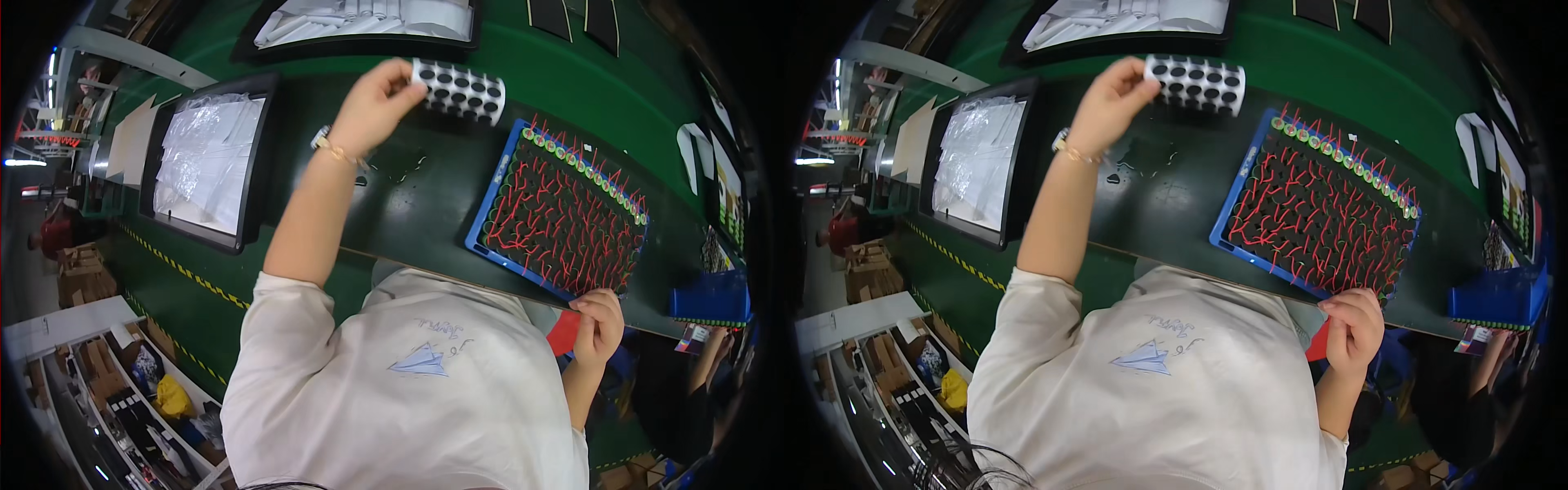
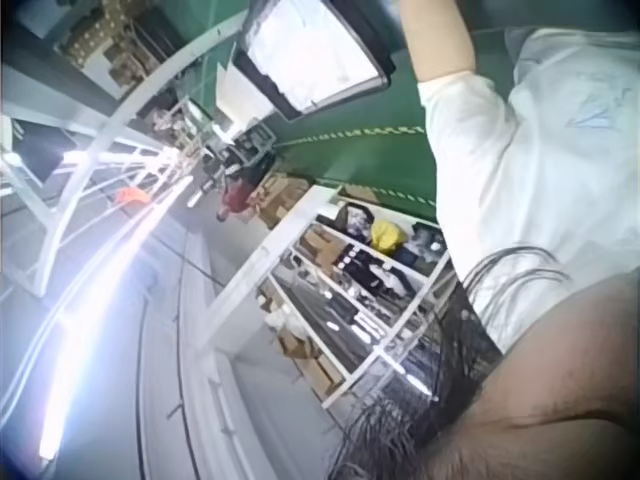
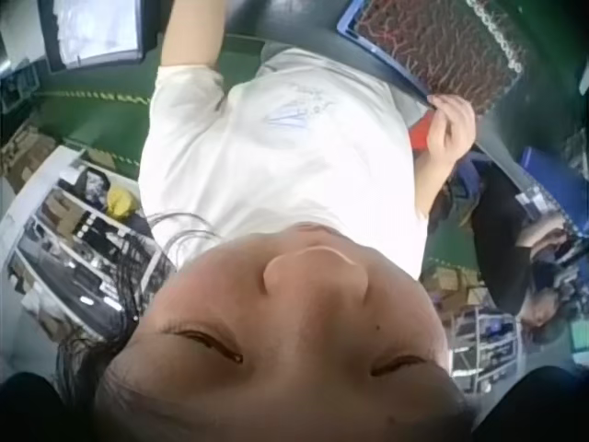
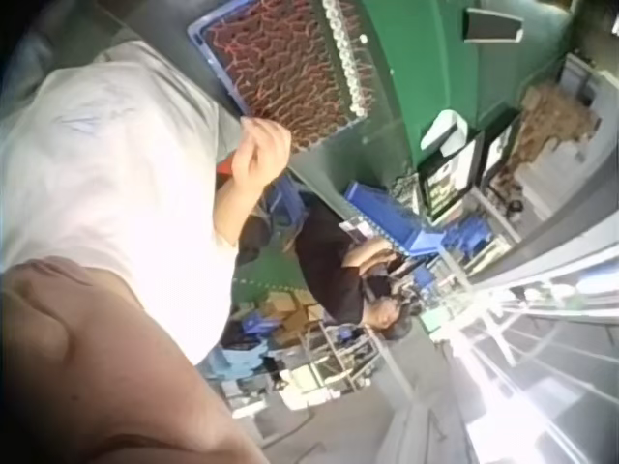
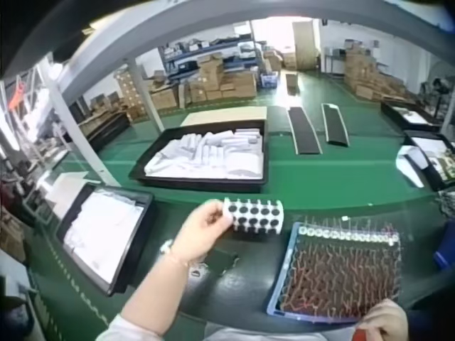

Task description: Assembling electronic components by applying labels to circuit boards and preparing packaging sleeves.

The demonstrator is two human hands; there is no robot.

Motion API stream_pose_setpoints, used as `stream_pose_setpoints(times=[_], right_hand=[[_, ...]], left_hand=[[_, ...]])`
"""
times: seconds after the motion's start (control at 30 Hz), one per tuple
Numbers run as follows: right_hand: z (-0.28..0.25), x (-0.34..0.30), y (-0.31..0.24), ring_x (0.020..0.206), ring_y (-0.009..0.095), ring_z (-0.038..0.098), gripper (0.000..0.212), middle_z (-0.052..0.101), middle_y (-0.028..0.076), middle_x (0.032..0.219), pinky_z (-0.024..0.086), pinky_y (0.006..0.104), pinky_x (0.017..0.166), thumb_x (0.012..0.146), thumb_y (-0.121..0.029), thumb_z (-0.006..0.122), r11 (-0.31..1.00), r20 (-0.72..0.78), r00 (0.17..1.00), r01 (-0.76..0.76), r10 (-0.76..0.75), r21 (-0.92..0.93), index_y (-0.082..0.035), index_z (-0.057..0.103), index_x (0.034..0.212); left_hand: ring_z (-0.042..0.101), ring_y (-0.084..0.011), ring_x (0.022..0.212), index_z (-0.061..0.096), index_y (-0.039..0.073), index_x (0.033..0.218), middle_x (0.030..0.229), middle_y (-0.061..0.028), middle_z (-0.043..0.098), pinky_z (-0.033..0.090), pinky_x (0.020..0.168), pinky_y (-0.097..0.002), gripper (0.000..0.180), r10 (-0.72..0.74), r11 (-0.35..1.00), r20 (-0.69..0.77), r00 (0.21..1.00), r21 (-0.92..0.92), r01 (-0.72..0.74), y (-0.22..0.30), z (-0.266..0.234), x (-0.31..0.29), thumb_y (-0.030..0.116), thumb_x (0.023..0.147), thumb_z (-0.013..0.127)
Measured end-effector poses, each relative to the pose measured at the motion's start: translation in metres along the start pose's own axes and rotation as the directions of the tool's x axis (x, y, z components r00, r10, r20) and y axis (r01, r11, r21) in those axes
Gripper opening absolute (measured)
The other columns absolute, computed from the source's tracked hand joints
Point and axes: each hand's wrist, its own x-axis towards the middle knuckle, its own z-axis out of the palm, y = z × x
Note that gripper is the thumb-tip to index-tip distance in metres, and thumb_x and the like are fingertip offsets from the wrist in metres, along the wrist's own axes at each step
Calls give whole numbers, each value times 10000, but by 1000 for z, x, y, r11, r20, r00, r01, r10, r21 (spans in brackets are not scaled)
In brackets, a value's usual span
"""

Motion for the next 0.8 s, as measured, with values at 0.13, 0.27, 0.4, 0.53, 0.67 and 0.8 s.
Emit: stream_pose_setpoints(times=[0.13,0.27,0.4,0.53,0.67,0.8], right_hand=[[2,-2,-6,695,251,598,85,675,88,783,458,343,667,783,20,607,1000,12,1000,-10,11,-27,-34,635,842],[-3,-3,-7,705,248,595,62,662,104,759,459,347,698,819,19,581,999,29,1000,4,-3,-42,-20,609,857],[-1,-4,-7,704,249,601,76,667,99,765,461,354,694,811,27,574,998,5,1000,-14,14,-63,-25,614,849],[-2,-8,-4,706,255,613,140,674,91,783,461,354,678,748,50,578,998,-2,1000,-29,29,-64,-36,643,839],[-5,-3,1,709,261,622,222,669,79,786,457,357,669,682,31,612,998,20,1000,-22,23,-63,-55,689,872],[-3,-6,8,712,245,625,220,675,59,789,448,349,655,692,18,632,999,3,1000,-17,17,-39,-75,700,880]], left_hand=[[559,-60,743,564,34,1122,889,-3,620,488,626,-214,203,110,987,-92,990,-106,-119,42,-5,29,136,951,606],[590,-79,762,537,53,1151,896,-8,601,568,648,-252,190,161,926,-165,973,-317,-207,48,-4,54,136,981,557],[578,-85,765,483,23,1242,956,-43,604,568,629,-284,300,-72,982,-143,987,-182,45,31,9,62,135,974,559],[559,-79,743,483,32,1208,972,-18,606,589,683,-317,250,156,875,-57,986,-455,-165,38,21,62,114,979,542],[618,-112,860,478,31,1215,1014,-57,642,590,759,-348,235,244,880,-55,968,-406,-245,26,20,62,89,991,518],[638,-139,904,504,-21,1228,1045,-85,667,553,781,-299,256,260,921,-87,962,-277,-274,28,31,48,72,990,517]])
